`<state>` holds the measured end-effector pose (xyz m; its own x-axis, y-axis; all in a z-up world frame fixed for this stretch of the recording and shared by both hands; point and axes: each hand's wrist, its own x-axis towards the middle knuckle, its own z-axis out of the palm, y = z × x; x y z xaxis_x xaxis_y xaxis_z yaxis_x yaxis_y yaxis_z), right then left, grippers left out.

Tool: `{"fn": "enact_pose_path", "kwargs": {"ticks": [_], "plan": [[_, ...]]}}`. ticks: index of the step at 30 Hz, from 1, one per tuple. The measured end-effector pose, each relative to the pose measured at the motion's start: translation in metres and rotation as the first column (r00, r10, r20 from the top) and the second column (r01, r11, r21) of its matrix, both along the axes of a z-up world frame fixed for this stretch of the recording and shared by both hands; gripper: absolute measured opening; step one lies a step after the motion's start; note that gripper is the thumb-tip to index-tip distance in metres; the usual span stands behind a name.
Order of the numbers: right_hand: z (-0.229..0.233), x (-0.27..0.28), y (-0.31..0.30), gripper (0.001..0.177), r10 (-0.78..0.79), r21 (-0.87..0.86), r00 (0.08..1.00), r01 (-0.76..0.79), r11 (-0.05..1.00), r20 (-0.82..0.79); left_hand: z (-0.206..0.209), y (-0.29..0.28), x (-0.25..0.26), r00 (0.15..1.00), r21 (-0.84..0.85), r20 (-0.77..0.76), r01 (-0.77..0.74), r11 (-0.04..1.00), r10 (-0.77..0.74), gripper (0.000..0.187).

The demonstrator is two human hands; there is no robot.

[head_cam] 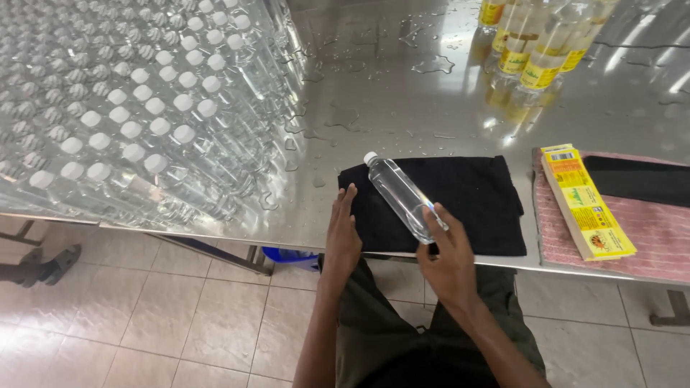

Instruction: Manually applying adhesive labels to plastic water bottles at a workstation.

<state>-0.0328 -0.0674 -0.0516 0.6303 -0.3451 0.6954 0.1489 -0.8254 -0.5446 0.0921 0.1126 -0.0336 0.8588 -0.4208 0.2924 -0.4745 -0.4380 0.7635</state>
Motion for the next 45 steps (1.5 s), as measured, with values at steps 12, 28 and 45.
{"fn": "enact_pose_path", "kwargs": {"ticks": [12,28,45], "plan": [[0.020,-0.029,-0.012,0.091,-0.067,-0.474,0.984,-0.019,0.880,-0.162,-0.006,-0.011,0.001,0.985,-0.012,-0.116,-0.127,0.992,0.124,0.059],[0.023,0.006,0.036,0.061,0.017,-0.099,0.990,-0.032,0.995,-0.140,-0.012,-0.005,-0.020,0.992,0.047,0.070,-0.104,0.993,0.101,0.047],[0.008,-0.025,-0.019,0.070,-0.339,-0.274,0.939,0.310,0.911,-0.065,-0.027,-0.006,-0.019,0.954,0.201,0.286,-0.156,0.967,0.094,0.041]]}}
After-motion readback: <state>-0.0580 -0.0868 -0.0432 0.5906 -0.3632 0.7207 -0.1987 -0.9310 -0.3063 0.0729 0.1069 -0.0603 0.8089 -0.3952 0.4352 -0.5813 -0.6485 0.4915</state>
